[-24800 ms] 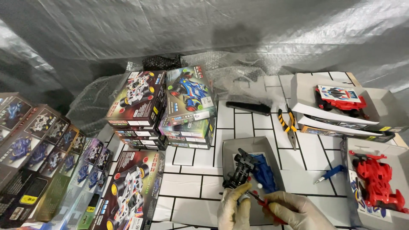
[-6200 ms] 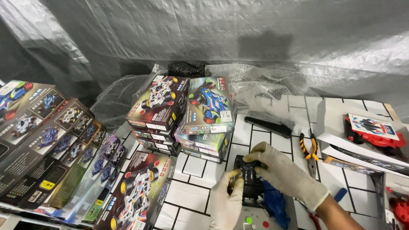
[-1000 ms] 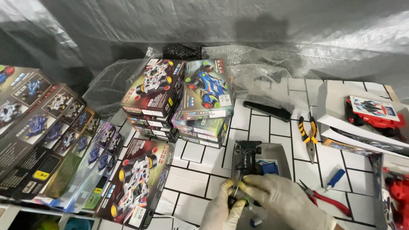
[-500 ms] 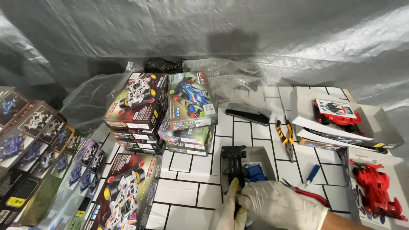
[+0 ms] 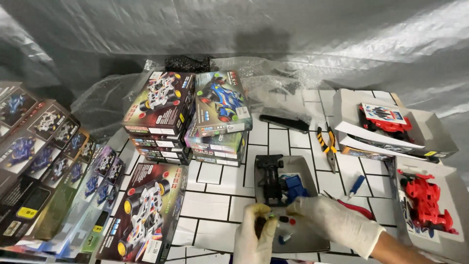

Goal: The person assembles a remote-controlled vehicle on a tiled work surface. They use a screwdriver to tighten screws on the black chassis and attach wheels to the axle. The workspace is surrounded by product boxes and tools.

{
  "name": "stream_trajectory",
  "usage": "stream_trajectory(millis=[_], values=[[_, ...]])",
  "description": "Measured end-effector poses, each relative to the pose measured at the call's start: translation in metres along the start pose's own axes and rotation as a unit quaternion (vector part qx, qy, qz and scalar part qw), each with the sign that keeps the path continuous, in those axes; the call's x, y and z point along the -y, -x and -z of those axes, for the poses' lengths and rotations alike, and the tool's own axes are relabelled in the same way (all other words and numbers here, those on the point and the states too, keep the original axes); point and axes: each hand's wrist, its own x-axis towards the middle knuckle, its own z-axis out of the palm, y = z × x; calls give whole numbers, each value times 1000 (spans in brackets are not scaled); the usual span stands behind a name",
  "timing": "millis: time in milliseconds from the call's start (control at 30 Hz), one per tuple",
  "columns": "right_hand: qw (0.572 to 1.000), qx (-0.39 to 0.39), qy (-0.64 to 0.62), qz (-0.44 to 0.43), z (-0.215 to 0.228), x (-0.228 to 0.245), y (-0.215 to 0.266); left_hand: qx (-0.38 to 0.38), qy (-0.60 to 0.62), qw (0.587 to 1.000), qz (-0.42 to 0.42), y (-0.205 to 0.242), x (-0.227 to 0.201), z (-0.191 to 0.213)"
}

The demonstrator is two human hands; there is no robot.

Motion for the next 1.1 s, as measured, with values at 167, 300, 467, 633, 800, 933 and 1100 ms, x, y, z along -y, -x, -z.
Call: stream_trajectory(millis=[167,300,467,633,800,933,1100], values=[[993,-2,-66,-95,-26,-12,24,-43,336,940,42,-28,27,-31],[989,-141,-43,-10,-41,2,23,-5,319,945,67,-17,3,-28],[962,-267,-63,-12,-52,23,19,43,170,973,-151,-16,7,-33],[938,-327,-108,-44,-48,33,17,85,171,974,-122,0,-21,-15],[870,-367,-242,-222,-47,37,12,16,106,994,8,-7,-22,-17],[847,-345,-285,-289,-49,47,6,-75,112,982,-133,-18,5,-32],[852,-412,-265,-187,-64,45,1,-98,148,975,-132,-20,7,-31]])
